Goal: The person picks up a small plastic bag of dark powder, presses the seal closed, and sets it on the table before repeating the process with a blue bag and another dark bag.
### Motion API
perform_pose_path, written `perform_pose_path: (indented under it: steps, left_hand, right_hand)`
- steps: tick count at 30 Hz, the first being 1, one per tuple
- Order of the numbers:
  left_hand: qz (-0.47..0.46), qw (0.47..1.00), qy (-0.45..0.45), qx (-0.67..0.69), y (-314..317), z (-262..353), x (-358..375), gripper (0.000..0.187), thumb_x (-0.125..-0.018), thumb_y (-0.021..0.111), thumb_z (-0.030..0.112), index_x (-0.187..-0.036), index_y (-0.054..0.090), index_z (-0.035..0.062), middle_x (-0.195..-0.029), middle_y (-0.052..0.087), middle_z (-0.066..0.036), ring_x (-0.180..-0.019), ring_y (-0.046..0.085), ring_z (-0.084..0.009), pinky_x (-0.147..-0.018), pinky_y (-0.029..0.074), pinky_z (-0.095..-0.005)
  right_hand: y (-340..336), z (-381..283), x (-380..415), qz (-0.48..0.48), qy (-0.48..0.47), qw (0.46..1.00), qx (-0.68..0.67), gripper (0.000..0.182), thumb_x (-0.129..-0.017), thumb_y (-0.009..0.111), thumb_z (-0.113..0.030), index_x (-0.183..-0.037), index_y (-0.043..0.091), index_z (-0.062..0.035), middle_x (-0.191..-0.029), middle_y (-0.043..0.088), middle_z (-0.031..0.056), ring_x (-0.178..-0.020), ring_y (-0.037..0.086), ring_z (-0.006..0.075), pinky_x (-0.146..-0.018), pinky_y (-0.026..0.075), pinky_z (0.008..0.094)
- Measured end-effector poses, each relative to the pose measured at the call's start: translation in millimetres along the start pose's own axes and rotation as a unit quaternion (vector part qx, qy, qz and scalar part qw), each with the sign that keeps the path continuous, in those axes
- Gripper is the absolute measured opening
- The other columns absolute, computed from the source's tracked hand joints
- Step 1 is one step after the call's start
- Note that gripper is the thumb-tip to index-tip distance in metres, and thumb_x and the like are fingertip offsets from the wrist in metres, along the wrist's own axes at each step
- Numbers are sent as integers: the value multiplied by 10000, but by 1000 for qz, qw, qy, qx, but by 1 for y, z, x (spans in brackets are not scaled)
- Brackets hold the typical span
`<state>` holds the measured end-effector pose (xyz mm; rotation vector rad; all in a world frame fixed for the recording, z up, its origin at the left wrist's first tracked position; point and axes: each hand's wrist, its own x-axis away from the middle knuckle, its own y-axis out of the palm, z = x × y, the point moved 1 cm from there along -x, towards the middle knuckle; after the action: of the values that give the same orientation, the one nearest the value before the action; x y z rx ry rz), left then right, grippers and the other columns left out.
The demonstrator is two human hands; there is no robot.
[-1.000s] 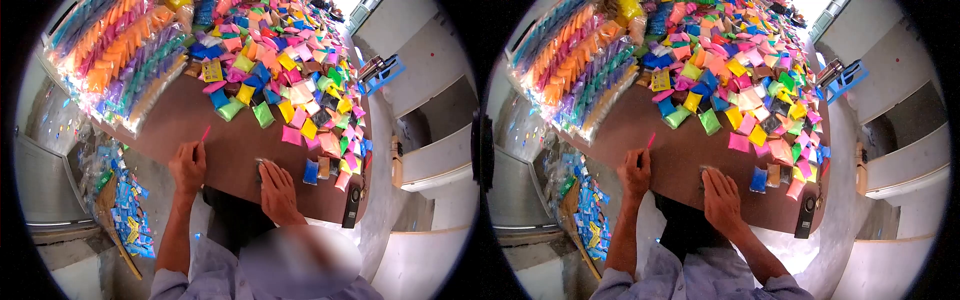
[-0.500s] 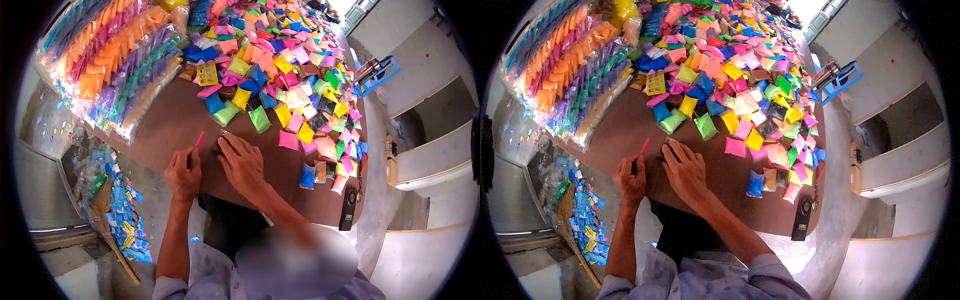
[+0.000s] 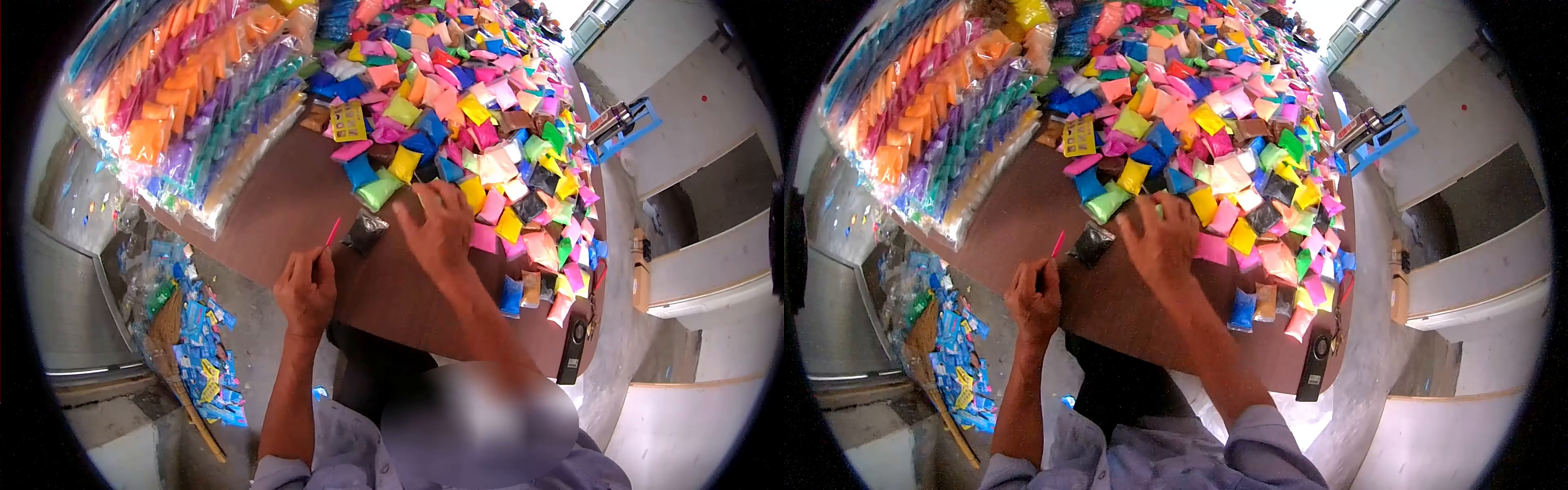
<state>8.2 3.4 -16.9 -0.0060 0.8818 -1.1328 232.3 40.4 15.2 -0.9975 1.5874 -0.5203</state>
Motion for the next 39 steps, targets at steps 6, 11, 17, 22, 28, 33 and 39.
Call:
perform_pose_path:
  steps: [6, 11, 17, 22, 28, 33, 39]
  left_hand:
    - [-1, 1000, -3, -10, -2, 1, 0, 66, -904, 749, 59, -918, 686, 45, -790, 651, -117, -642, 656, -293, -575, 515, -372]
    - [-12, 1000, -4, -13, 0, -3, 2, 71, -927, 733, 66, -920, 697, 6, -806, 677, -133, -668, 661, -228, -606, 521, -348]
    - [-2, 1000, -8, 5, 1, 0, 3, 83, -935, 728, 77, -952, 710, -3, -816, 682, -139, -675, 661, -233, -612, 522, -345]
    - [-3, 1000, -2, 10, -1, 5, 1, 83, -941, 718, 78, -935, 701, -3, -818, 681, -143, -689, 668, -236, -627, 527, -347]
    - [-12, 999, 26, -23, -2, 12, -1, 57, -930, 719, 86, -923, 696, 34, -838, 692, -138, -697, 685, -296, -623, 540, -383]
    - [-14, 996, 62, -68, 2, -7, 0, 64, -940, 712, 141, -940, 714, 76, -859, 711, -121, -694, 702, -344, -600, 549, -433]
    - [-97, 966, 64, -231, -17, -2, -18, 174, -948, 717, 214, -1063, 717, 84, -987, 720, -173, -869, 708, -372, -717, 560, -460]
  right_hand:
    - [19, 34, -27, 42, 56, 993, 90, 320, -737, 857, -238, -1000, 721, -114, -1046, 651, 81, -1026, 619, 328, -862, 502, 474]
    - [12, 46, -34, 109, 23, 993, 43, 118, -765, 771, -127, -845, 686, -109, -963, 646, 83, -962, 622, 346, -788, 502, 478]
    - [-24, 76, -33, 185, 116, 947, -236, 69, -882, 714, -94, -913, 664, -57, -925, 684, 65, -863, 658, 231, -757, 544, 361]
    - [-52, 96, 1, 160, 280, 789, -523, 122, -988, 640, -137, -990, 631, -15, -885, 641, 32, -774, 615, 90, -649, 523, 267]
    - [-96, 35, 88, 93, 408, 774, -475, 101, -1010, 606, -140, -965, 587, -51, -841, 567, 12, -739, 587, 90, -616, 554, 272]
    - [-96, 9, 150, 69, 291, 885, -356, 94, -999, 618, -90, -1027, 571, -14, -816, 614, 96, -745, 657, 187, -666, 528, 332]
    - [-90, 12, 166, 87, 268, 895, -346, 88, -998, 625, -73, -1002, 564, -9, -802, 577, 104, -710, 565, 137, -648, 491, 313]
